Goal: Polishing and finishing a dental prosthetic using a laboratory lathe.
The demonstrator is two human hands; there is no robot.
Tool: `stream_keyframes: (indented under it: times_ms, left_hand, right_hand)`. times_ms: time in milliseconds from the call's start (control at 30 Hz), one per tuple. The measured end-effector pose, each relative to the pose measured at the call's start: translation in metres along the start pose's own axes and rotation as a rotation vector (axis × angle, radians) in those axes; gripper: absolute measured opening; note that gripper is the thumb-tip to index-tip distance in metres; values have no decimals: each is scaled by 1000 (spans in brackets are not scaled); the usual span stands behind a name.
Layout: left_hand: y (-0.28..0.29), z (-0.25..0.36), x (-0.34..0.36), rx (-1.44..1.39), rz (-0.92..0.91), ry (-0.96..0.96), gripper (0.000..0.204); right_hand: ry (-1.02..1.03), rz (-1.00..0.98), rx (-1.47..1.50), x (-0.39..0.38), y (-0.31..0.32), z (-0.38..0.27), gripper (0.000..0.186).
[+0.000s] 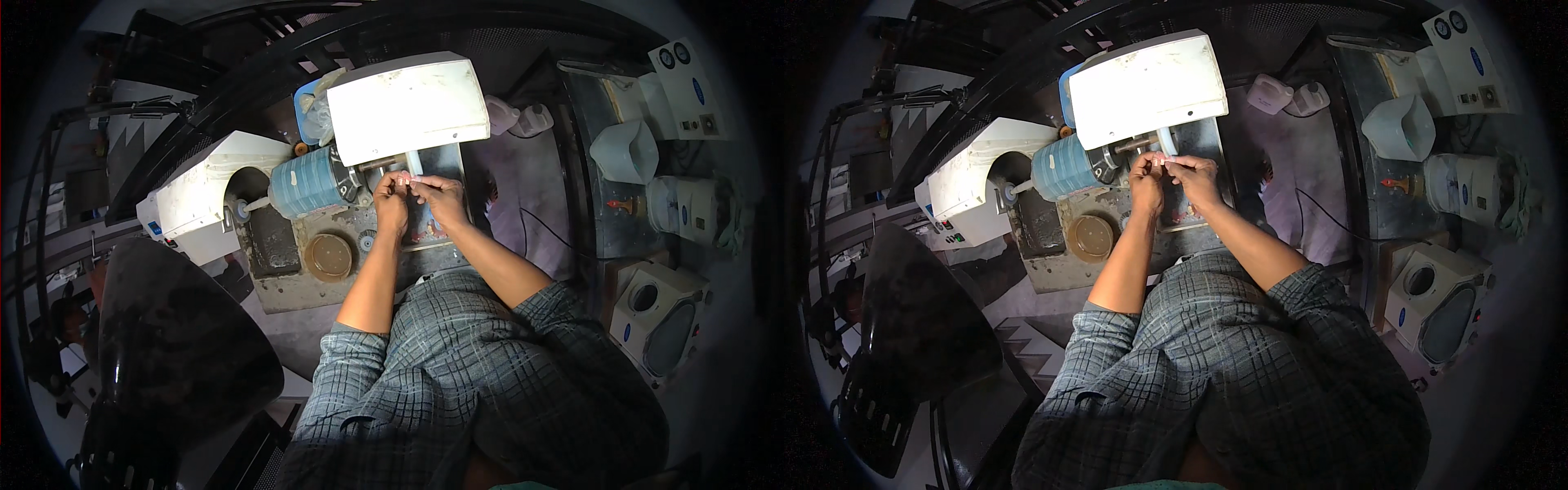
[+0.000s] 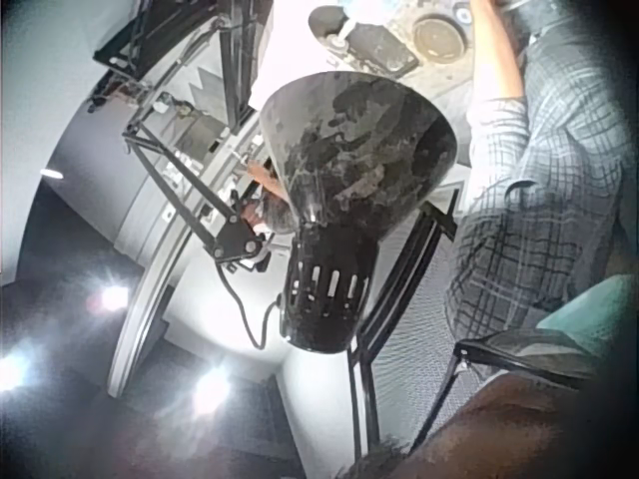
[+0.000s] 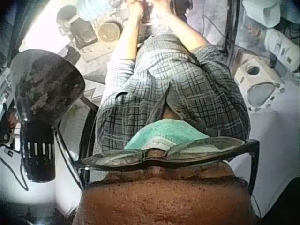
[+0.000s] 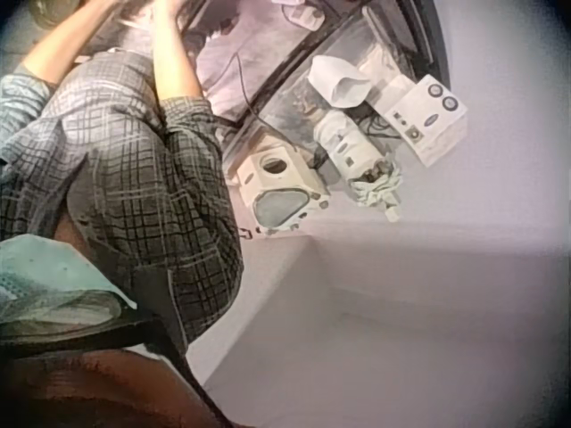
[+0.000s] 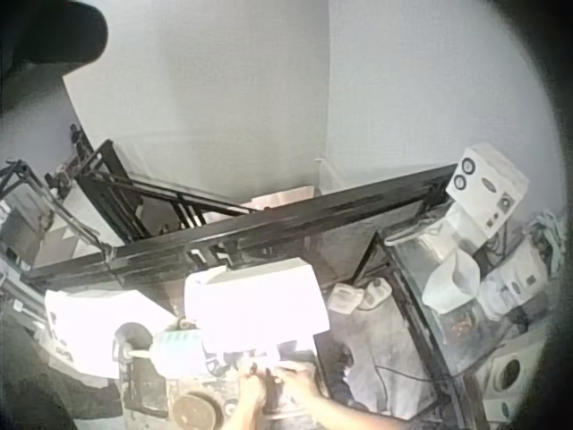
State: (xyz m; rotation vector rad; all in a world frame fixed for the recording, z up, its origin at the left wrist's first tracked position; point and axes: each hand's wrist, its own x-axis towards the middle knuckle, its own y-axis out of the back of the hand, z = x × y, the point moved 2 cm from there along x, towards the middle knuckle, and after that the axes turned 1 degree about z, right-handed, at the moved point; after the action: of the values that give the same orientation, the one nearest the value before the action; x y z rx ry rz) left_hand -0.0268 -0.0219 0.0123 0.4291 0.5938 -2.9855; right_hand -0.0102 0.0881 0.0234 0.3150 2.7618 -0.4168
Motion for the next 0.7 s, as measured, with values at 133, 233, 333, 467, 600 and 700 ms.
stream_keyframes:
  times_ms: [133, 233, 333, 467, 600, 700]
  left_hand:
    - [4, -5, 2, -60, 15, 28, 11]
    - [5, -7, 3, -65, 17, 27, 11]
    - [5, -7, 4, -68, 17, 13, 11]
    - [5, -2, 6, -29, -9, 37, 9]
    - [5, 2, 10, 100, -24, 37, 11]
    - [0, 4, 12, 186, 13, 15, 13]
  right_hand:
    - [55, 3, -90, 0, 1, -2, 17]
    - [60, 2, -88, 0, 0, -3, 17]
    - [55, 0, -99, 0, -1, -4, 18]
    - [-8, 20, -61, 0, -3, -2, 16]
    - [-128, 72, 30, 4, -5, 4, 15]
    - [-251, 97, 150, 6, -2, 9, 14]
